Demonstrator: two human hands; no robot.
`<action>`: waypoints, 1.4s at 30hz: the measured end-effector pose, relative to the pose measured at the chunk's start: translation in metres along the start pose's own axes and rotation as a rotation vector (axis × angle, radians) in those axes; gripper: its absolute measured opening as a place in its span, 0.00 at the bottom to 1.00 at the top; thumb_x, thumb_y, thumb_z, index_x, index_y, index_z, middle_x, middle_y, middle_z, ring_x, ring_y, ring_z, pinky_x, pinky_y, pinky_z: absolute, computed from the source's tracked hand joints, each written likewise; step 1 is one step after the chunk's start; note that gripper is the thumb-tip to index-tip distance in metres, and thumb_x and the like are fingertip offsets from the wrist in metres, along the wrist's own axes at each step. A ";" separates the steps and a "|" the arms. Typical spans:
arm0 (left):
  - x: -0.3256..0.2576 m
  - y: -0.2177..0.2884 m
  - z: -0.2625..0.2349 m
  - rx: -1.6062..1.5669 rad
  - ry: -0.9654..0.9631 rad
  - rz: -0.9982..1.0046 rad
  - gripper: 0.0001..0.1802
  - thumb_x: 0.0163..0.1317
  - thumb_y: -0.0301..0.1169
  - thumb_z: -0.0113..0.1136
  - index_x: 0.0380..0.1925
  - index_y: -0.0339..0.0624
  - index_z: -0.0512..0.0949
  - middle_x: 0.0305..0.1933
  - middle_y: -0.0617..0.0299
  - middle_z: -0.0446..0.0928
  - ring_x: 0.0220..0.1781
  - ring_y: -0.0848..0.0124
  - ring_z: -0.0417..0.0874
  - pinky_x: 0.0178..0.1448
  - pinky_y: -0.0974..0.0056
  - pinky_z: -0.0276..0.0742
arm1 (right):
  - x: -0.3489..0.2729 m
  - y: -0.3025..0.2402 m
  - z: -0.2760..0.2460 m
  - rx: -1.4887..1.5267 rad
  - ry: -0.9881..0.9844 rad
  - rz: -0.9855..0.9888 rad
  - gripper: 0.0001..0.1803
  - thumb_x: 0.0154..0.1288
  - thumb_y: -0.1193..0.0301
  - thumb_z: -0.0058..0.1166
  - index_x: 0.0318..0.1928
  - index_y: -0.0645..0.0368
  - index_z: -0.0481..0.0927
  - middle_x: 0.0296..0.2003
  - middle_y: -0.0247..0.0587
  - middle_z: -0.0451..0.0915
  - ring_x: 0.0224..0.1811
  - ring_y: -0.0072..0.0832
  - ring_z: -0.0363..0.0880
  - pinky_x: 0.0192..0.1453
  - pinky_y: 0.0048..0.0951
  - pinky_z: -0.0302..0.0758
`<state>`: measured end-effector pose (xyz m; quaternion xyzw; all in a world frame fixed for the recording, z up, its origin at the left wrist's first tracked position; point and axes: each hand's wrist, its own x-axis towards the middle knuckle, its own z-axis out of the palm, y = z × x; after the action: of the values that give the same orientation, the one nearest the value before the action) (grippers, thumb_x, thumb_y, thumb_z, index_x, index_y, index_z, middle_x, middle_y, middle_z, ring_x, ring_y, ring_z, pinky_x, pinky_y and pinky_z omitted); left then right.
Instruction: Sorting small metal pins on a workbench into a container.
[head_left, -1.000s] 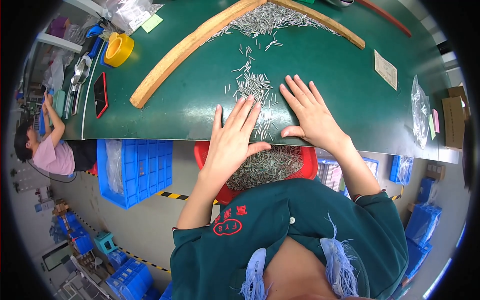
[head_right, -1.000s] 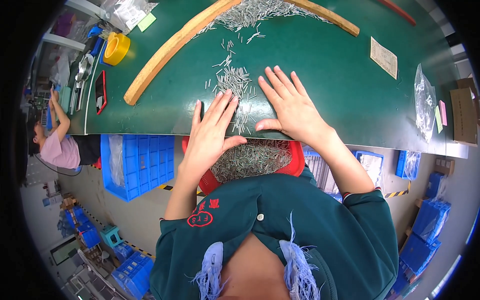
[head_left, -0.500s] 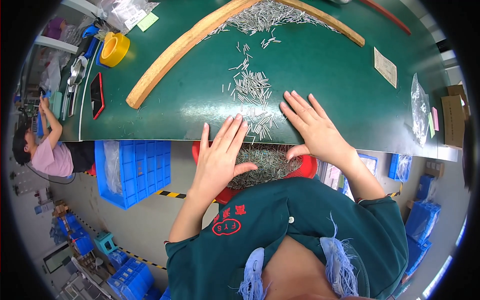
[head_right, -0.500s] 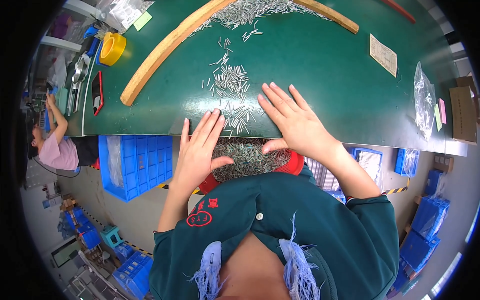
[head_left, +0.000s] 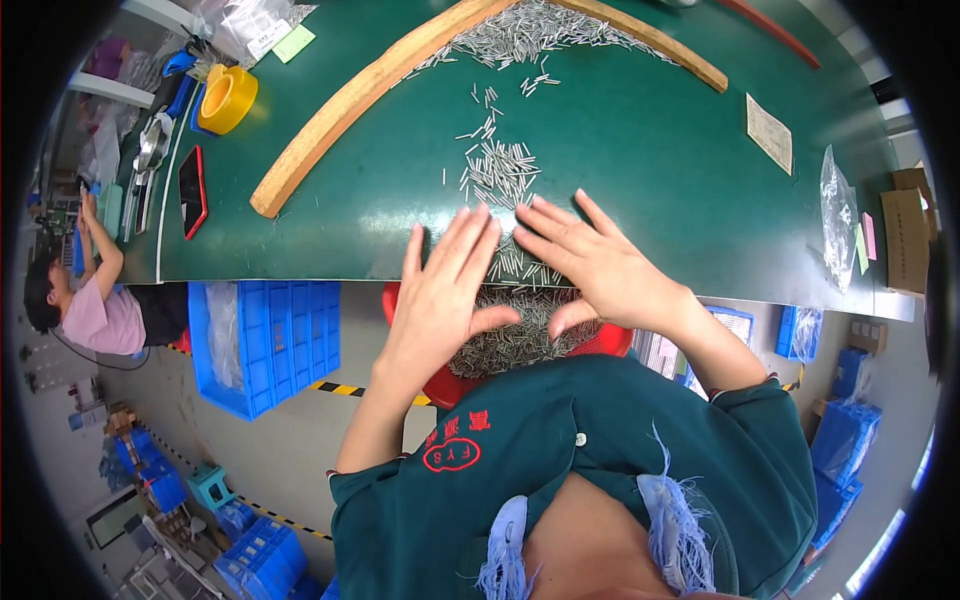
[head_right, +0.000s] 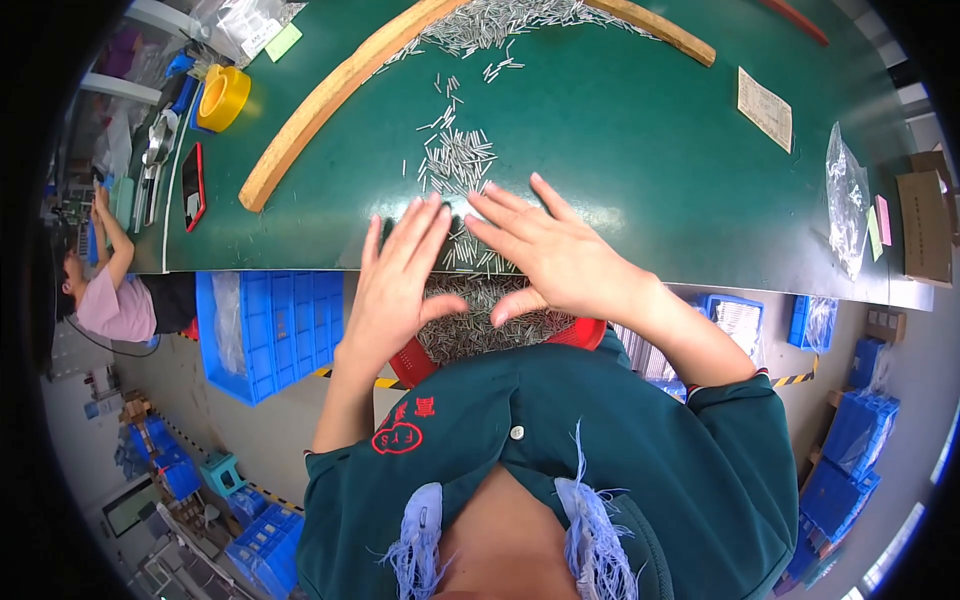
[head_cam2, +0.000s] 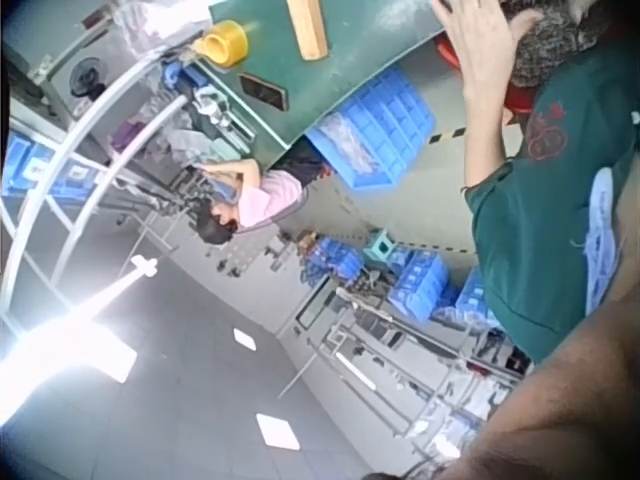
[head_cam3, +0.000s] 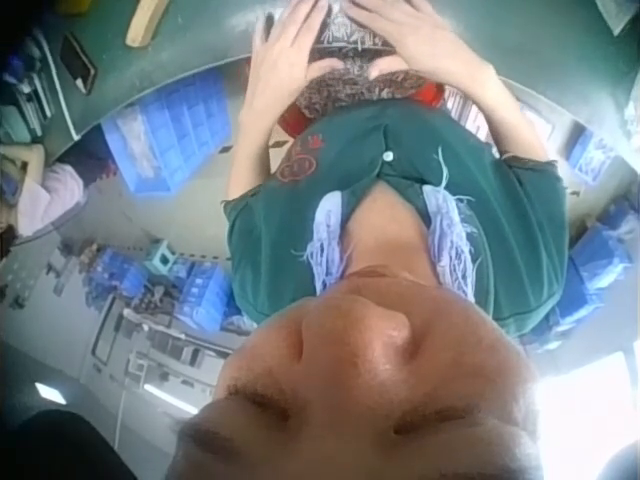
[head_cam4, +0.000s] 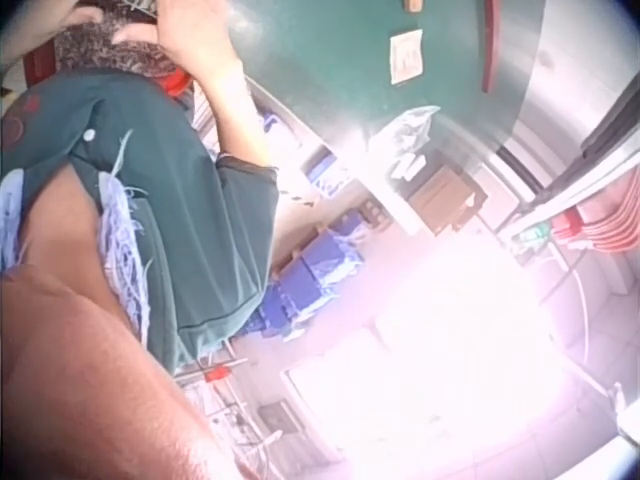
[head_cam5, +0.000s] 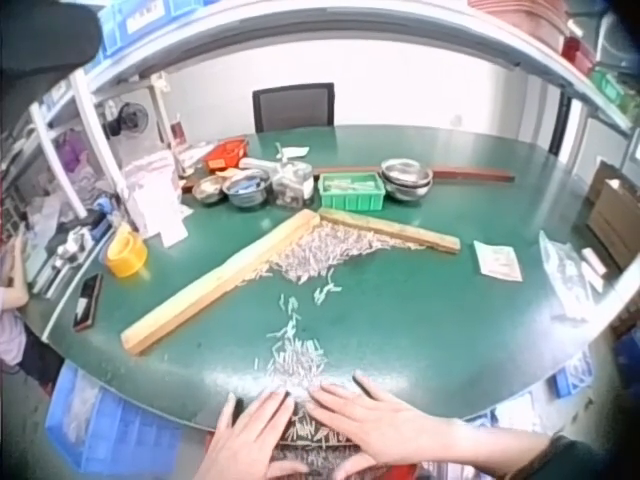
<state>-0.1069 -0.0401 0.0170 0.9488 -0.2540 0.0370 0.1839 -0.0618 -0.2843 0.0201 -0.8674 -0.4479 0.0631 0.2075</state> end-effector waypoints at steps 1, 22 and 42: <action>0.006 -0.003 0.002 -0.001 -0.001 -0.001 0.51 0.51 0.58 0.64 0.69 0.38 0.64 0.75 0.53 0.60 0.77 0.59 0.60 0.76 0.36 0.49 | 0.006 0.002 0.000 0.001 -0.001 0.000 0.60 0.44 0.33 0.53 0.73 0.59 0.59 0.75 0.48 0.55 0.79 0.39 0.49 0.80 0.53 0.43; 0.015 -0.001 0.001 0.017 -0.103 0.042 0.52 0.51 0.67 0.54 0.69 0.43 0.65 0.75 0.56 0.61 0.77 0.58 0.59 0.77 0.36 0.47 | -0.003 0.014 0.004 -0.141 0.004 0.066 0.61 0.45 0.31 0.50 0.74 0.56 0.57 0.75 0.46 0.54 0.79 0.40 0.48 0.81 0.52 0.43; -0.002 0.000 0.019 0.021 -0.029 0.067 0.54 0.48 0.63 0.61 0.69 0.39 0.64 0.75 0.53 0.61 0.77 0.58 0.60 0.77 0.44 0.54 | 0.006 0.004 0.008 -0.055 0.028 -0.052 0.62 0.47 0.34 0.53 0.73 0.66 0.55 0.74 0.51 0.55 0.79 0.41 0.50 0.80 0.46 0.49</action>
<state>-0.1089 -0.0462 -0.0008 0.9421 -0.2878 0.0320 0.1691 -0.0579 -0.2795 0.0121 -0.8615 -0.4690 0.0333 0.1915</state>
